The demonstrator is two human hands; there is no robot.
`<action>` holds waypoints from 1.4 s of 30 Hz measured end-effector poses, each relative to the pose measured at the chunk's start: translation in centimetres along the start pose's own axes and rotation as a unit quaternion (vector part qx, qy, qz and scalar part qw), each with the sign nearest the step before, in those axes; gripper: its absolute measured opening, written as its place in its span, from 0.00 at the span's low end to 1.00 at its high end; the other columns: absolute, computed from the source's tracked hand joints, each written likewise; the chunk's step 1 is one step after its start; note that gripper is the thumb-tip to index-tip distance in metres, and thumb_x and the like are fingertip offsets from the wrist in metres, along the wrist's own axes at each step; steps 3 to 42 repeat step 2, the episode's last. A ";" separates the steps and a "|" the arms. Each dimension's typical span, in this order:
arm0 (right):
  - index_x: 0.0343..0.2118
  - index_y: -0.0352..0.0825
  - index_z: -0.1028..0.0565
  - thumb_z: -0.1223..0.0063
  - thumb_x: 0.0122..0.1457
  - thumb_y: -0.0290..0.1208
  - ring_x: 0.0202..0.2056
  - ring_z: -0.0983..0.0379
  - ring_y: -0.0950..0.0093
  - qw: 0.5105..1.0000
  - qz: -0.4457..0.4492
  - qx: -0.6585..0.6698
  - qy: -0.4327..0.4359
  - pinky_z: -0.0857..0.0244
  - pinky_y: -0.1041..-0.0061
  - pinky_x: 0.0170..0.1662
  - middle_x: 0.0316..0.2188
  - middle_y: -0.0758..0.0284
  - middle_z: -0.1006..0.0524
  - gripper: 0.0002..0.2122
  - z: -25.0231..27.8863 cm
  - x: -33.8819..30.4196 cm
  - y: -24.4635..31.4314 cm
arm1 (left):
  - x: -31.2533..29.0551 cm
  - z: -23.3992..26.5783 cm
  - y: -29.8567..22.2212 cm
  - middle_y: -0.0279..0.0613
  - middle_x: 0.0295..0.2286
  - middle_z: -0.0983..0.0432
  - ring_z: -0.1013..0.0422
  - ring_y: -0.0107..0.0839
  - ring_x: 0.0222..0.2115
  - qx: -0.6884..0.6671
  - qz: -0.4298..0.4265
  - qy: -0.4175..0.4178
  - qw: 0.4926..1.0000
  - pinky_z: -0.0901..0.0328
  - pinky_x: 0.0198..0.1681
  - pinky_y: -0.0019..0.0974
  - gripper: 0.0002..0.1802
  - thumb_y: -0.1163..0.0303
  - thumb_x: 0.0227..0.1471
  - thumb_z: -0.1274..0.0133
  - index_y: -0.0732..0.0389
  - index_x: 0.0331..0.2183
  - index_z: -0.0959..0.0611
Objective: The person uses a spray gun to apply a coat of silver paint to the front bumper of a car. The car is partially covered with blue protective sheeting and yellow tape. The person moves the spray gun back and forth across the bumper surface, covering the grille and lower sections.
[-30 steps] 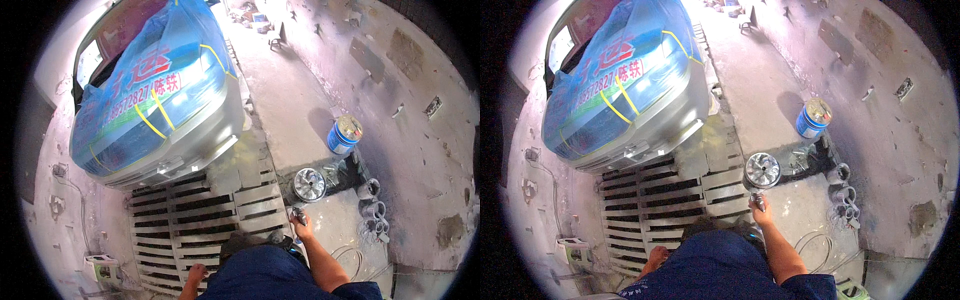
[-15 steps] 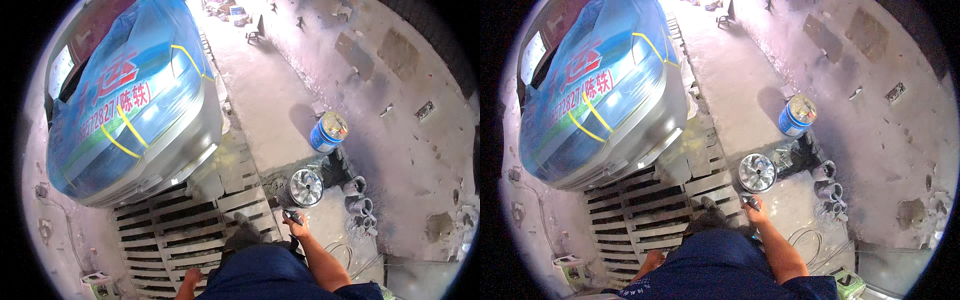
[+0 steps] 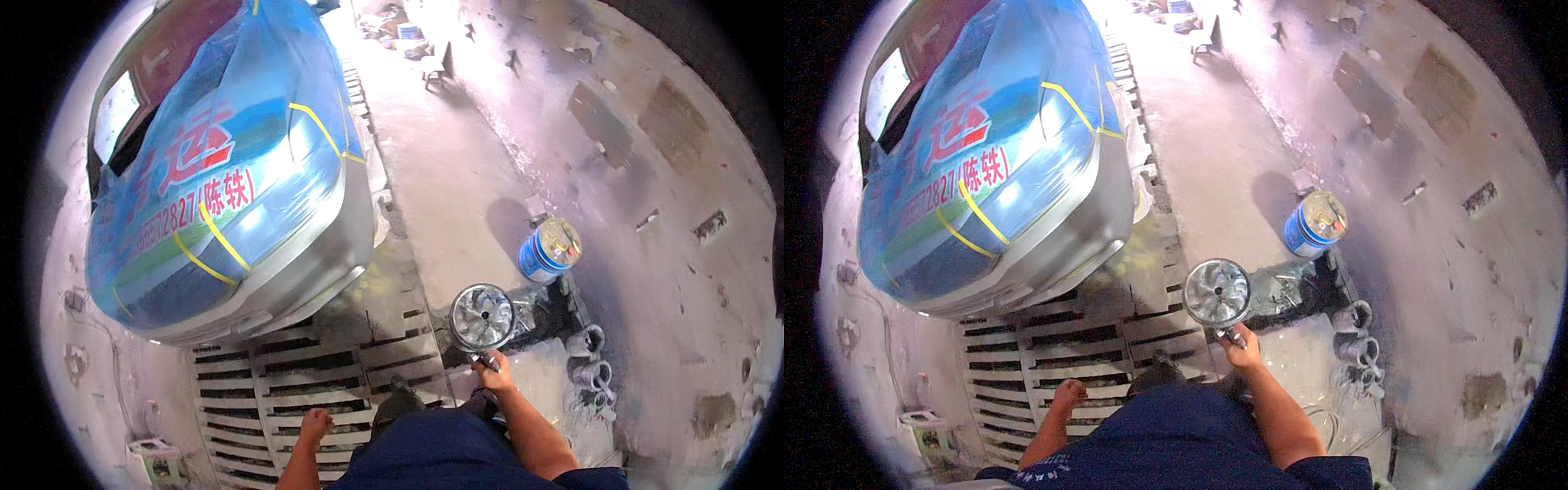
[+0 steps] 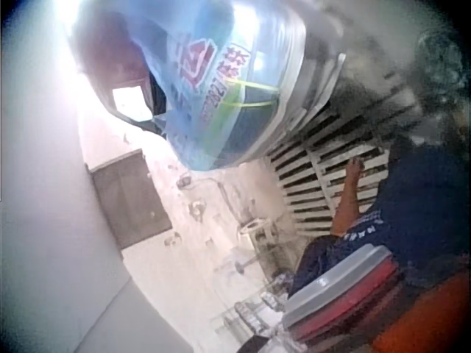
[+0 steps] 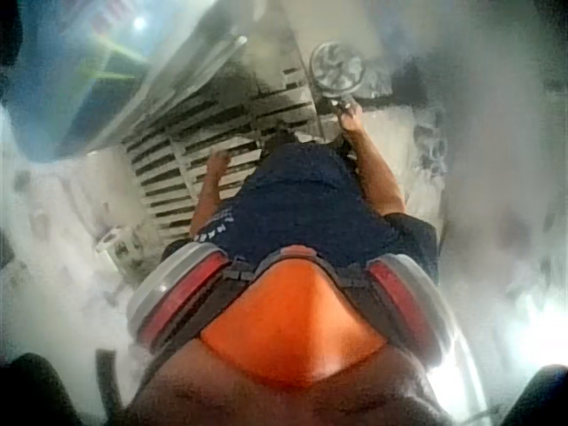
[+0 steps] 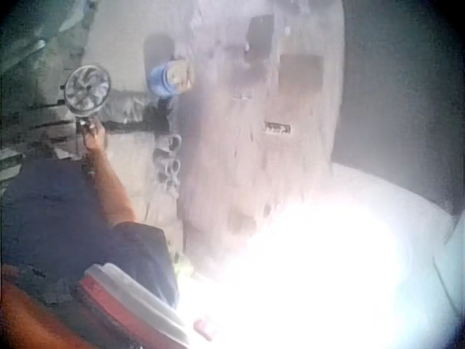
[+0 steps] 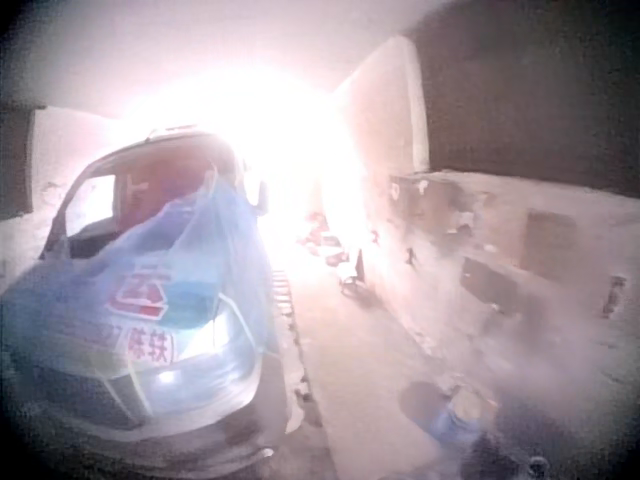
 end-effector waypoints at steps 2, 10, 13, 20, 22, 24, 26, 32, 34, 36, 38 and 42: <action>0.28 0.32 0.24 0.40 0.49 0.27 0.25 0.29 0.77 1.000 0.005 0.012 0.021 0.35 0.75 0.30 0.21 0.68 0.24 0.06 1.3 1.6 -1.6 | -0.7 -1.0 2.6 0.42 0.26 0.25 0.27 0.33 0.27 -0.013 0.012 -0.002 1.000 0.33 0.27 0.36 0.14 0.62 0.51 0.51 0.61 0.37 0.24; 0.28 0.32 0.24 0.40 0.49 0.27 0.25 0.29 0.77 1.000 0.005 0.012 0.021 0.35 0.75 0.30 0.21 0.68 0.24 0.06 1.3 1.6 -1.6 | -0.7 -1.0 2.6 0.42 0.26 0.25 0.27 0.33 0.27 -0.013 0.012 -0.002 1.000 0.33 0.27 0.36 0.14 0.62 0.51 0.51 0.61 0.37 0.24; 0.28 0.32 0.24 0.40 0.49 0.27 0.25 0.29 0.77 1.000 0.005 0.012 0.021 0.35 0.75 0.30 0.21 0.68 0.24 0.06 1.3 1.6 -1.6 | -0.7 -1.0 2.6 0.42 0.26 0.25 0.27 0.33 0.27 -0.013 0.012 -0.002 1.000 0.33 0.27 0.36 0.14 0.62 0.51 0.51 0.61 0.37 0.24; 0.28 0.32 0.24 0.40 0.49 0.27 0.25 0.29 0.77 1.000 0.005 0.012 0.021 0.35 0.75 0.30 0.21 0.68 0.24 0.06 1.3 1.6 -1.6 | -0.7 -1.0 2.6 0.42 0.26 0.25 0.27 0.33 0.27 -0.013 0.012 -0.002 1.000 0.33 0.27 0.36 0.14 0.62 0.51 0.51 0.61 0.37 0.24; 0.28 0.32 0.24 0.40 0.49 0.27 0.25 0.29 0.77 1.000 0.005 0.012 0.021 0.35 0.75 0.30 0.21 0.68 0.24 0.06 1.3 1.6 -1.6 | -0.7 -1.0 2.6 0.42 0.26 0.25 0.27 0.33 0.27 -0.013 0.012 -0.002 1.000 0.33 0.27 0.36 0.14 0.62 0.51 0.51 0.61 0.37 0.24; 0.28 0.32 0.24 0.40 0.49 0.27 0.25 0.29 0.77 1.000 0.005 0.012 0.021 0.35 0.75 0.30 0.21 0.68 0.24 0.06 1.3 1.6 -1.6 | -0.7 -1.0 2.6 0.42 0.26 0.25 0.27 0.33 0.27 -0.013 0.012 -0.002 1.000 0.33 0.27 0.36 0.14 0.62 0.51 0.51 0.61 0.37 0.24; 0.28 0.32 0.24 0.40 0.49 0.27 0.25 0.29 0.77 1.000 0.005 0.012 0.021 0.35 0.75 0.30 0.21 0.68 0.24 0.06 1.3 1.6 -1.6 | -0.7 -1.0 2.6 0.42 0.26 0.25 0.27 0.33 0.27 -0.013 0.012 -0.002 1.000 0.33 0.27 0.36 0.14 0.62 0.51 0.51 0.61 0.37 0.24; 0.28 0.32 0.24 0.40 0.49 0.27 0.25 0.29 0.77 1.000 0.005 0.012 0.021 0.35 0.75 0.30 0.21 0.68 0.24 0.06 1.3 1.6 -1.6 | -0.7 -1.0 2.6 0.42 0.26 0.25 0.27 0.33 0.27 -0.013 0.012 -0.002 1.000 0.33 0.27 0.36 0.14 0.62 0.51 0.51 0.61 0.37 0.24; 0.28 0.32 0.24 0.40 0.49 0.27 0.25 0.29 0.77 1.000 0.005 0.012 0.021 0.35 0.75 0.30 0.21 0.68 0.24 0.06 1.3 1.6 -1.6 | -0.7 -1.0 2.6 0.42 0.26 0.25 0.27 0.33 0.27 -0.013 0.012 -0.002 1.000 0.33 0.27 0.36 0.14 0.62 0.51 0.51 0.61 0.37 0.24; 0.28 0.32 0.24 0.40 0.49 0.27 0.25 0.29 0.77 1.000 0.005 0.012 0.021 0.35 0.75 0.30 0.21 0.68 0.24 0.06 1.3 1.6 -1.6 | -0.7 -1.0 2.6 0.42 0.26 0.25 0.27 0.33 0.27 -0.013 0.012 -0.002 1.000 0.33 0.27 0.36 0.14 0.62 0.51 0.51 0.61 0.37 0.24; 0.28 0.32 0.24 0.40 0.49 0.27 0.25 0.29 0.77 1.000 0.005 0.012 0.021 0.35 0.75 0.30 0.21 0.68 0.24 0.06 1.3 1.6 -1.6 | -0.7 -1.0 2.6 0.42 0.26 0.25 0.27 0.33 0.27 -0.013 0.012 -0.002 1.000 0.33 0.27 0.36 0.14 0.62 0.51 0.51 0.61 0.37 0.24; 0.28 0.32 0.24 0.40 0.49 0.27 0.25 0.29 0.77 1.000 0.005 0.012 0.021 0.35 0.75 0.30 0.21 0.68 0.24 0.06 1.3 1.6 -1.6 | -0.7 -1.0 2.6 0.42 0.26 0.25 0.27 0.33 0.27 -0.013 0.012 -0.002 1.000 0.33 0.27 0.36 0.14 0.62 0.51 0.51 0.61 0.37 0.24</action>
Point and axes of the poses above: each hand's wrist, its own x-axis towards the middle knuckle, its own z-axis out of the back of the hand, y = z × x, the point moved 2 cm from there along x, towards the middle knuckle
